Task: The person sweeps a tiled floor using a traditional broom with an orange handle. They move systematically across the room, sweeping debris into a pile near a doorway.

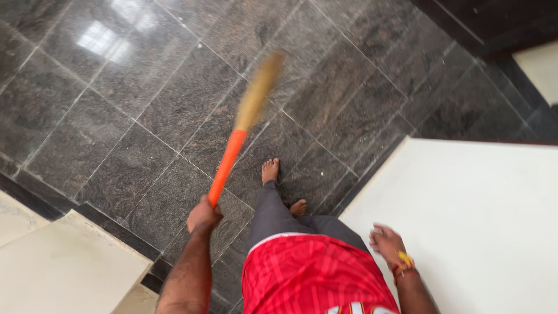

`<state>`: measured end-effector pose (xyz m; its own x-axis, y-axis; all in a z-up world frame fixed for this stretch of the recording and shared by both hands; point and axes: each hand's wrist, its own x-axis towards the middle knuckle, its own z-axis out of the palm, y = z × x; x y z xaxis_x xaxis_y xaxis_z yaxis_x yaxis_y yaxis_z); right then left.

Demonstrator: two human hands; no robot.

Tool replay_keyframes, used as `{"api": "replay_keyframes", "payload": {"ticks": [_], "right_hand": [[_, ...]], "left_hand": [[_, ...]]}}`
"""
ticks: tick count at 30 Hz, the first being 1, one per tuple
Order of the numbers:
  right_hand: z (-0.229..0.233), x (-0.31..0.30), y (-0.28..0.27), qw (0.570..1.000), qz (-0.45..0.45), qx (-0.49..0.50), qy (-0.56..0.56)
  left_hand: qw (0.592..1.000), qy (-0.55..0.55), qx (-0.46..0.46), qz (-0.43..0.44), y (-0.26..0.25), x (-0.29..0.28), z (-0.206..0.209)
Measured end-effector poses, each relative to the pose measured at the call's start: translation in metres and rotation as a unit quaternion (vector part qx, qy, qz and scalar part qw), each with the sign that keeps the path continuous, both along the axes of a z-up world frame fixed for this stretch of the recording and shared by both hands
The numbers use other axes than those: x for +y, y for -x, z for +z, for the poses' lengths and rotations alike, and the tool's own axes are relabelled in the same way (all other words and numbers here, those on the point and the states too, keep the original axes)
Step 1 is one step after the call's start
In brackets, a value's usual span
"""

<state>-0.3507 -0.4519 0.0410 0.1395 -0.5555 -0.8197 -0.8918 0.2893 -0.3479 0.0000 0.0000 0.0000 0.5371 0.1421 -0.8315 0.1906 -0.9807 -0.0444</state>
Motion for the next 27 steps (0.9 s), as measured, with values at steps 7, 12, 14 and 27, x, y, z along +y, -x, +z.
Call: {"api": "replay_keyframes", "payload": {"ticks": [7,12,14,27], "right_hand": [[-0.026,-0.024,0.062,0.995,-0.011,0.094,-0.041],[-0.044,-0.052,0.077,0.964,0.18,0.193,-0.009],[-0.051,-0.061,0.07,0.965,0.145,0.218,-0.009],[-0.092,-0.047,-0.109,0.922,0.362,0.126,-0.063]], "left_hand": [[0.883,0.18,-0.199,0.386,0.011,0.06,-0.127],[0.799,0.131,-0.166,0.563,-0.015,0.049,-0.208],[0.818,0.092,-0.117,0.555,-0.016,0.036,-0.219],[0.981,0.13,0.142,0.033,0.031,-0.118,-0.172]]}}
